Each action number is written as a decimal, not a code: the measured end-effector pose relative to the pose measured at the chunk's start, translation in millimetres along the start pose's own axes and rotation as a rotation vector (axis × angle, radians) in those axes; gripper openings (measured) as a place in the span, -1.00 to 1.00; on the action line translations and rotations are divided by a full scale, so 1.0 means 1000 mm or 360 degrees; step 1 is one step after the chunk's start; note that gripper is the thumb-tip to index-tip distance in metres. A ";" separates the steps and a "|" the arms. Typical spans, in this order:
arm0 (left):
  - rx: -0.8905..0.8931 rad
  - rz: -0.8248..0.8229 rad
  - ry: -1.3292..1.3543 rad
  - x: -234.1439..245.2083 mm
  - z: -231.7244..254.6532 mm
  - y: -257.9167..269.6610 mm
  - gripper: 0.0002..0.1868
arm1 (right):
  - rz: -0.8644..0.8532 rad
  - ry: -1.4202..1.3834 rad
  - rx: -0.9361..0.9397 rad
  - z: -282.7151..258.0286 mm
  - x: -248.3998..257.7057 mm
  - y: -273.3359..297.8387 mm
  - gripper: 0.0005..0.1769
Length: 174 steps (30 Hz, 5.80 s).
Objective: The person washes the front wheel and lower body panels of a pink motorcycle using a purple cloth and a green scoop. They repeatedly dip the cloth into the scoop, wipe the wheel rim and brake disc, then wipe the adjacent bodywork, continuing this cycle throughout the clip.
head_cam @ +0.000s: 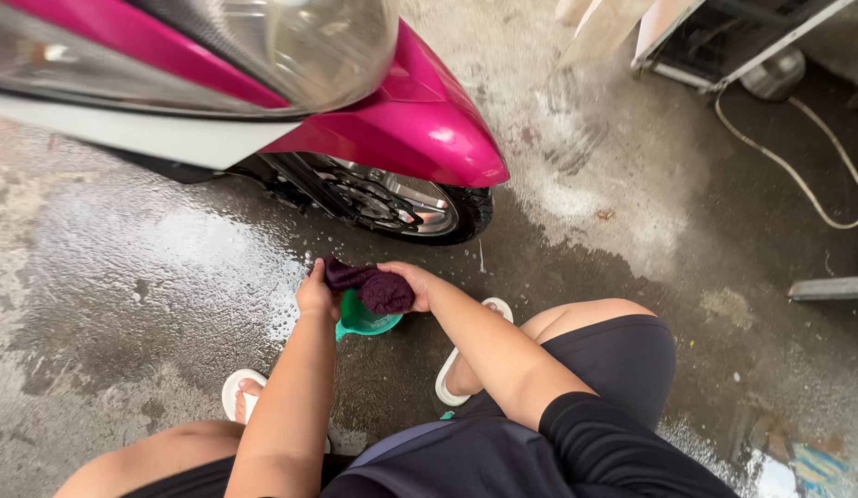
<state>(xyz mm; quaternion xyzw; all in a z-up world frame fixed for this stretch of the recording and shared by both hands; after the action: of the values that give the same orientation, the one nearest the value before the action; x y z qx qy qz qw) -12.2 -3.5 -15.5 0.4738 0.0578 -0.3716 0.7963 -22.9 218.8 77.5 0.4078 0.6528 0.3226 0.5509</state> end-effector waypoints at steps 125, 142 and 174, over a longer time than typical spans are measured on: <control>-0.0616 -0.0129 -0.1476 -0.067 -0.080 -0.124 -0.68 | 0.0298 -0.0561 0.0321 -0.018 0.039 -0.064 -0.67; -0.1124 -0.0473 -0.2445 -0.068 -0.044 -0.068 -0.62 | 0.0570 0.0052 0.0744 -0.009 0.071 -0.080 -0.33; -0.0832 -0.1220 -0.3599 -0.108 -0.005 -0.078 -0.56 | 0.0707 0.0022 0.0931 -0.010 0.056 -0.098 -0.30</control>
<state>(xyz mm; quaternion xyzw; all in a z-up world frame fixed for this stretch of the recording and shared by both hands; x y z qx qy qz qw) -139.0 37.1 -25.9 -0.3383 -0.4582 -0.7621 0.3080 -53.8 223.6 -31.2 0.6778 0.6166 0.2367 0.3231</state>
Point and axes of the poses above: each hand's wrist, its own y-axis away from the middle knuckle, its own x-axis out of the back of the hand, z = x × y, the point moved 2 cm from there along -y, towards the middle knuckle, and after that the axes turned 7 degrees about -x, right-handed, at the moved point
